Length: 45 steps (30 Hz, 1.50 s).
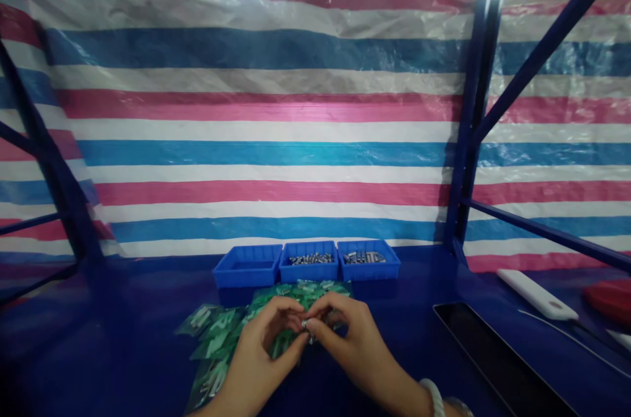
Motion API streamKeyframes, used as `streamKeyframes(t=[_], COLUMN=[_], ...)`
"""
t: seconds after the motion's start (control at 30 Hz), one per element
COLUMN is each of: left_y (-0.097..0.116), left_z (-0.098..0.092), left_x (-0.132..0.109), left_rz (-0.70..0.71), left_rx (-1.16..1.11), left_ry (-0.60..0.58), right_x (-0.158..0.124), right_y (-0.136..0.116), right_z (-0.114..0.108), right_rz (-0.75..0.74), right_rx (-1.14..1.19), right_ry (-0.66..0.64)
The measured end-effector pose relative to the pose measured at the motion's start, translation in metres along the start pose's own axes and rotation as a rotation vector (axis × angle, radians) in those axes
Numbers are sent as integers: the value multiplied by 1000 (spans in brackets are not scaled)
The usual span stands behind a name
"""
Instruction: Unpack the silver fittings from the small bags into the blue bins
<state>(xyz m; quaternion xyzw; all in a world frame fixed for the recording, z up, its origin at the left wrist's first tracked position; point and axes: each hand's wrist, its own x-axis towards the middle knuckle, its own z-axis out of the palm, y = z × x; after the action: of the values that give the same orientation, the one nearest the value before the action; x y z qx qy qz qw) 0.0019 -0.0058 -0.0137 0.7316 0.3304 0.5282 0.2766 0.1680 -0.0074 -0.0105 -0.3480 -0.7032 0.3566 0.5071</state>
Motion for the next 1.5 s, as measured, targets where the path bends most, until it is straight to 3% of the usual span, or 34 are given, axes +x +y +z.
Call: streamKeyframes(t=[0.3, 0.47, 0.57, 0.63, 0.7, 0.77, 0.9, 1.07, 1.2, 1.37, 1.5], left_y=[2, -13, -34, -47, -54, -53, -33, -6, -2, -6, -9], left_z=[-5, -10, -13, -16, -19, -24, -33, -48, -58, -62, -63], left_x=[8, 72, 113, 125, 122, 108, 63, 20, 13, 18, 18], left_rz=[74, 218, 235, 233, 232, 235, 244, 245, 241, 212, 257], left_rx=[122, 314, 390, 436, 474, 499, 525, 704, 749, 761, 727], left_ry=[19, 87, 32, 4, -7, -18, -119, -435, -576, -624, -525], right_x=[6, 15, 20, 21, 20, 17, 11, 7, 4, 2, 0], right_y=[9, 20, 24, 23, 20, 16, 13, 15, 12, 12, 13], right_z=[5, -8, -15, -17, -19, -20, -19, -13, -6, -1, 3], right_rz=[180, 229, 212, 192, 121, -43, -333, -345, -336, -334, -342], right_rx=[338, 279, 177, 135, 38, -158, -500, -593, -597, -635, -685], right_ry=[-32, 113, 93, 52, -14, -114, -266, -256, -222, -231, -277])
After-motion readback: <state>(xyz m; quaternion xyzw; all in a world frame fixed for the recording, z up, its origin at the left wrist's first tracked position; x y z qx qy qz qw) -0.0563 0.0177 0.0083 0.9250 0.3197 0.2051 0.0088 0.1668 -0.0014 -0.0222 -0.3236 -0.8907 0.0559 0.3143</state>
